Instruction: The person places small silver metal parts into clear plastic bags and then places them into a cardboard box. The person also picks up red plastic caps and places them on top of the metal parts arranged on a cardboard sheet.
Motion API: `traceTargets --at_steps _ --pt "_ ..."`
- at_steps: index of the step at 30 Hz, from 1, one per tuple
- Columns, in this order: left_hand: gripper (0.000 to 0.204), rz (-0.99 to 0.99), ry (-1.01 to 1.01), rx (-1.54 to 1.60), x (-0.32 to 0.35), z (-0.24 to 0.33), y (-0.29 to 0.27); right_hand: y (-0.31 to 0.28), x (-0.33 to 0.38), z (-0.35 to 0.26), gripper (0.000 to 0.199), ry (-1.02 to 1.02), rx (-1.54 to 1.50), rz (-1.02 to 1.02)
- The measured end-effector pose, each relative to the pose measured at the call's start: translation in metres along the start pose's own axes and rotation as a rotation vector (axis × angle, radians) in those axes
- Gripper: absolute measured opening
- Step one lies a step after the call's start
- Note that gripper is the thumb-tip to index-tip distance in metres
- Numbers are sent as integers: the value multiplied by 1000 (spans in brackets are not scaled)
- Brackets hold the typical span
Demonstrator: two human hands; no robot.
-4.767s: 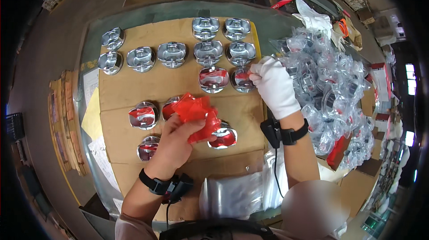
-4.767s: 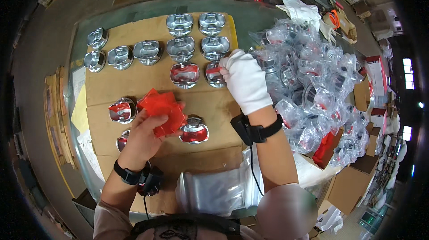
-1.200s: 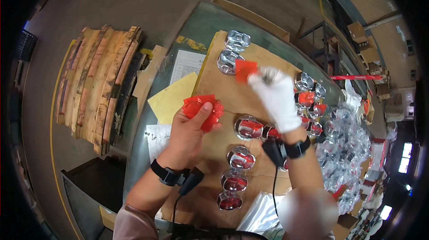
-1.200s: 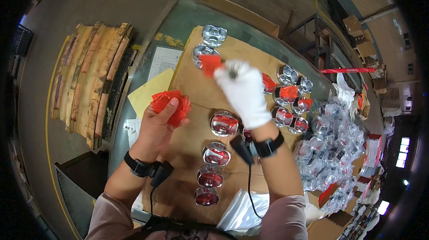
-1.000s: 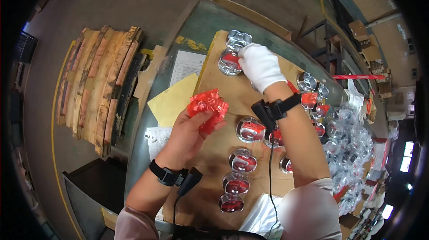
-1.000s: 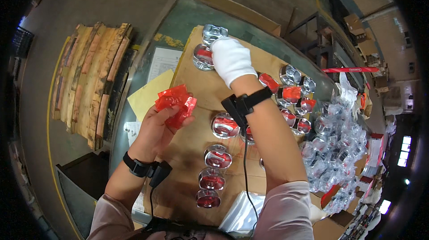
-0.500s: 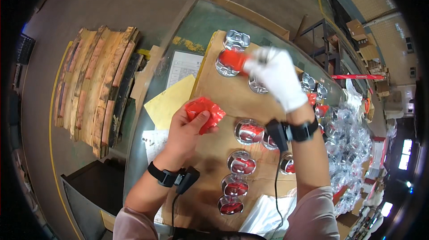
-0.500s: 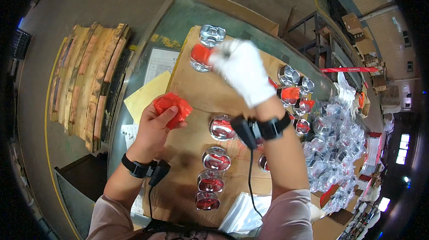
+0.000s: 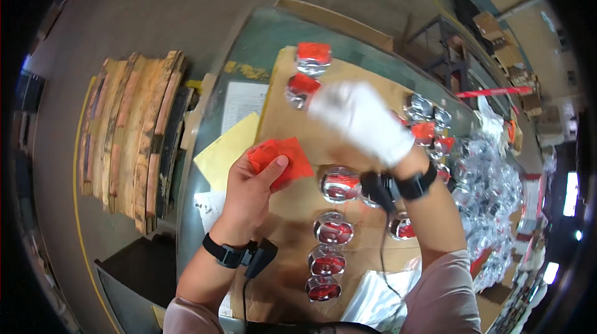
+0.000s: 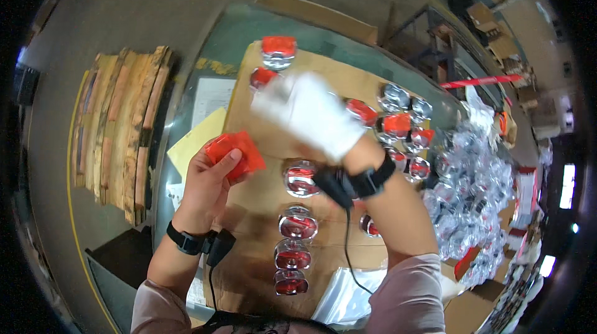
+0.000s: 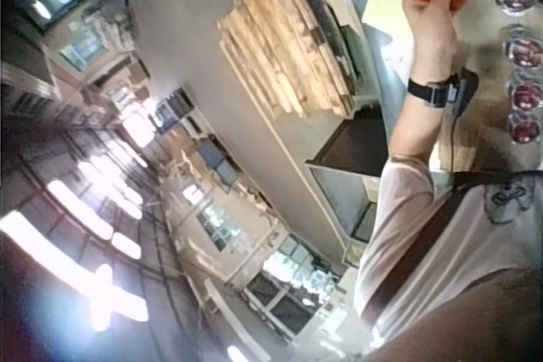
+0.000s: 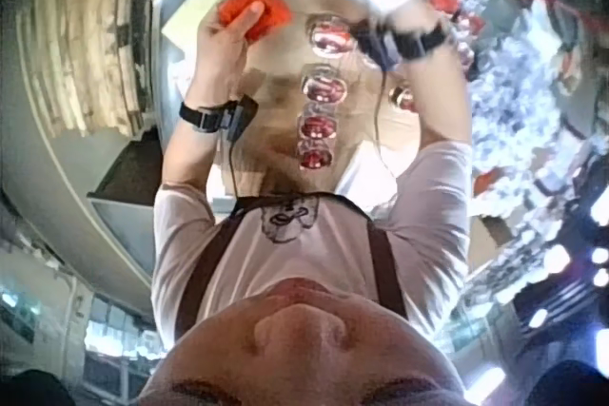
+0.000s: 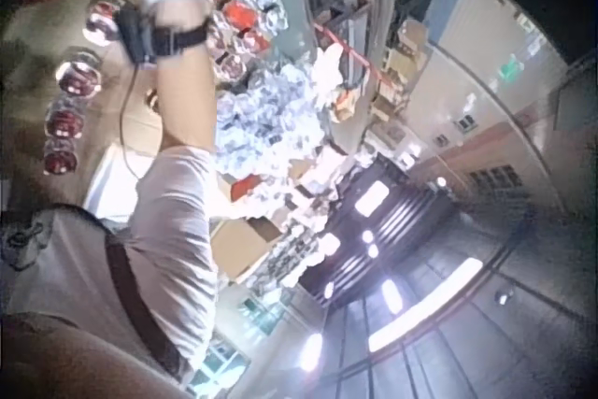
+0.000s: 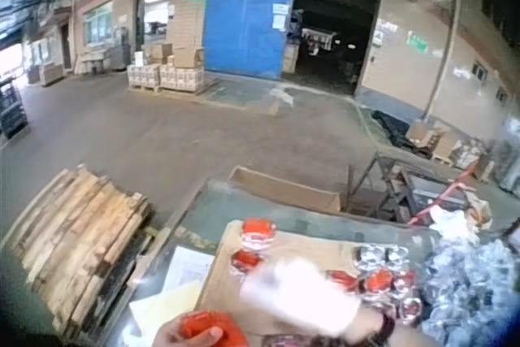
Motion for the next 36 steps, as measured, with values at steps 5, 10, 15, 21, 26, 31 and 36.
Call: traceTargets --at_steps 5,10,15,21,26,31,36 --pt "23 -159 -33 45 20 -6 40 -11 90 -5 26 144 7 218" --pt "30 -235 -126 136 24 -11 55 -144 96 90 14 332 707 563" --pt "38 -317 -162 131 26 -12 69 -133 71 156 22 311 891 198" --pt "29 -322 -133 -37 21 -19 70 -89 105 86 25 135 472 560" --pt "21 -303 -149 -128 26 -33 92 -24 148 10 36 262 -335 92" --pt "13 -201 -69 -214 36 -29 81 -117 149 78 15 167 464 525" --pt "28 -253 -139 -72 44 -19 75 -177 137 201 18 622 931 263"
Point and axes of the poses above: each hand's wrist, its own x-axis away from the middle knuckle, its own y-axis out of the palm, z = x × y, the point moved 1 cm from there along -x, towards the middle knuckle
